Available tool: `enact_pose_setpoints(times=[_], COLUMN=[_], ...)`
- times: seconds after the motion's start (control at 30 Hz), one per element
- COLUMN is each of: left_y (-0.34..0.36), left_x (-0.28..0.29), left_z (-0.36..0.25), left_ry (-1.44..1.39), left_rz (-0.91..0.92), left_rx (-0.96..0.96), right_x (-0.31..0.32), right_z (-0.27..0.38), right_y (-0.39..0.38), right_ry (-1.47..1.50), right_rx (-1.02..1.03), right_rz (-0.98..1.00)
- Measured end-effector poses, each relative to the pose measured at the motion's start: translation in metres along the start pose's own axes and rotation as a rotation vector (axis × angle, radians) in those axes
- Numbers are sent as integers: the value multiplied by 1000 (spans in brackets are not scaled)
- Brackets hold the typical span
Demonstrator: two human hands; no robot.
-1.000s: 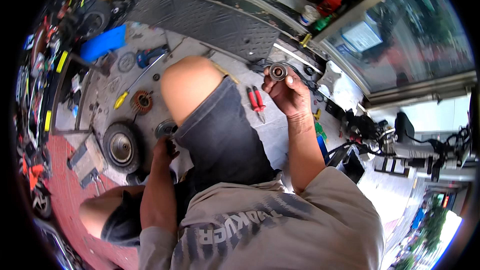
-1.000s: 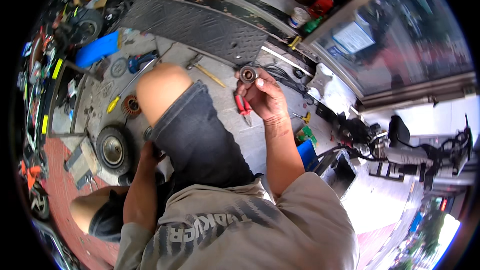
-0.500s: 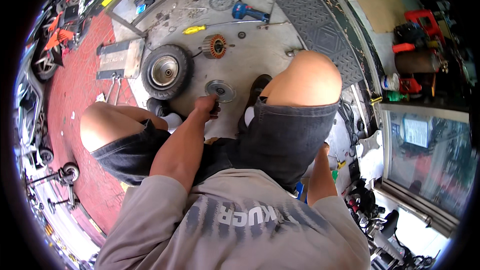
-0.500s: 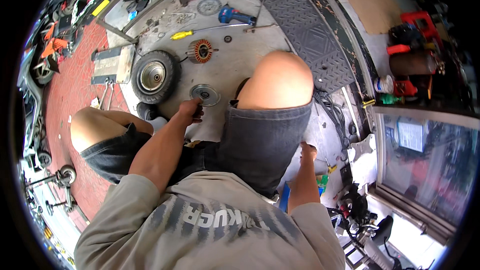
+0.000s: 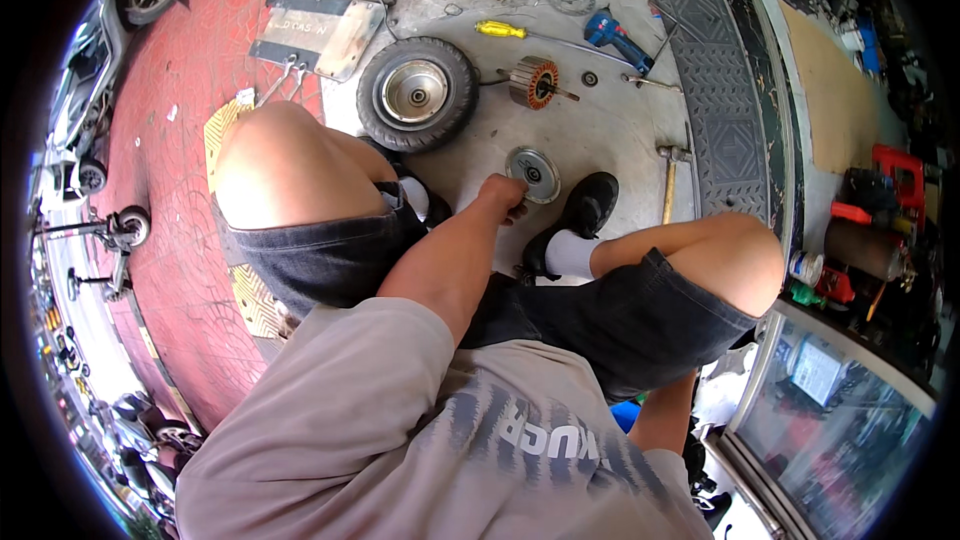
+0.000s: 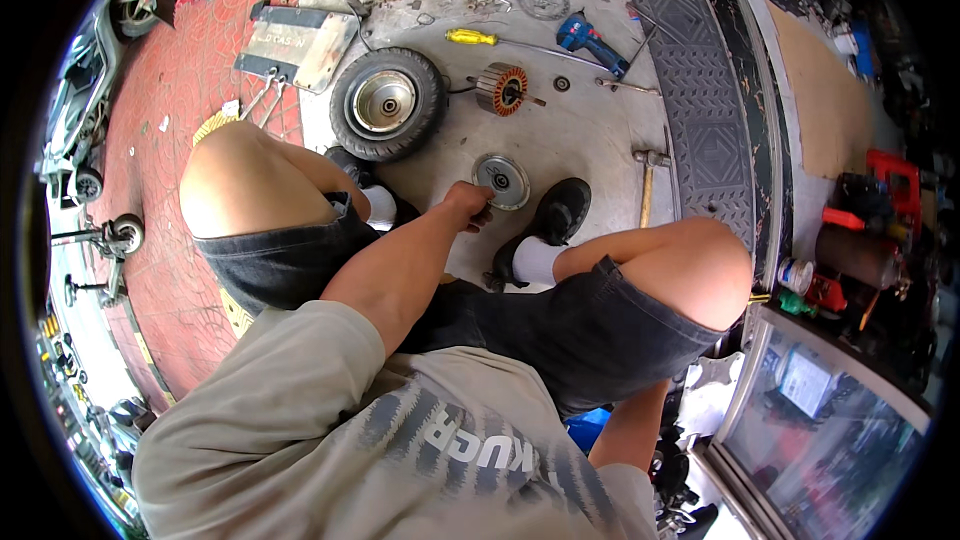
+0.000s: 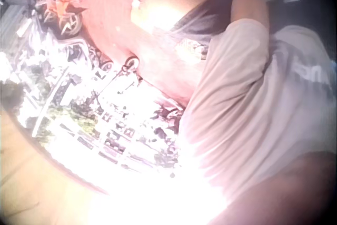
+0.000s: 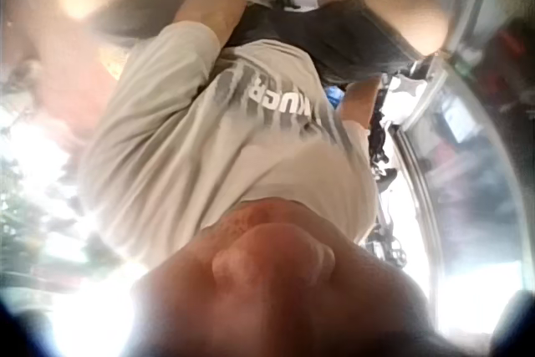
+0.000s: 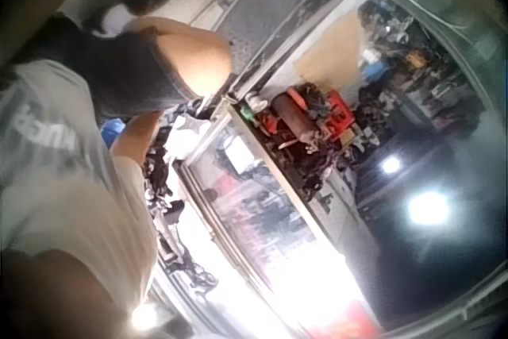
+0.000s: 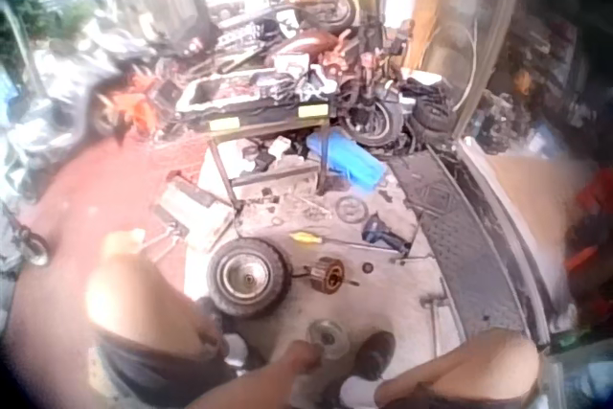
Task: The person removes a bearing from a motor housing using a hammer and a rod, then handles a motor stator and reinserts it into the motor casing.
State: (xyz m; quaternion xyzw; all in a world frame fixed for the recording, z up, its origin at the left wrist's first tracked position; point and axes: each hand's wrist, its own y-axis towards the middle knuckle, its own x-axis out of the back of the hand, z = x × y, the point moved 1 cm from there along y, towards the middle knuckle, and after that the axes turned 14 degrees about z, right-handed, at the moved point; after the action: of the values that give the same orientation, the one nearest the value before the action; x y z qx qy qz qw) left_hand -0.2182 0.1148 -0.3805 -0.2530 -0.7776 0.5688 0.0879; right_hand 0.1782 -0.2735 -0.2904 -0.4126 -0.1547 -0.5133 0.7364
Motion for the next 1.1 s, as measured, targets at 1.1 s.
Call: enact_pose_setpoints(times=[1.1], left_y=[9], left_x=[16], left_z=[-11], left_ry=[128], left_rz=[-58], left_rx=[-23], right_x=[-124], right_z=[516], right_y=[-136], right_ry=[-339], right_rx=[984], right_rz=[707])
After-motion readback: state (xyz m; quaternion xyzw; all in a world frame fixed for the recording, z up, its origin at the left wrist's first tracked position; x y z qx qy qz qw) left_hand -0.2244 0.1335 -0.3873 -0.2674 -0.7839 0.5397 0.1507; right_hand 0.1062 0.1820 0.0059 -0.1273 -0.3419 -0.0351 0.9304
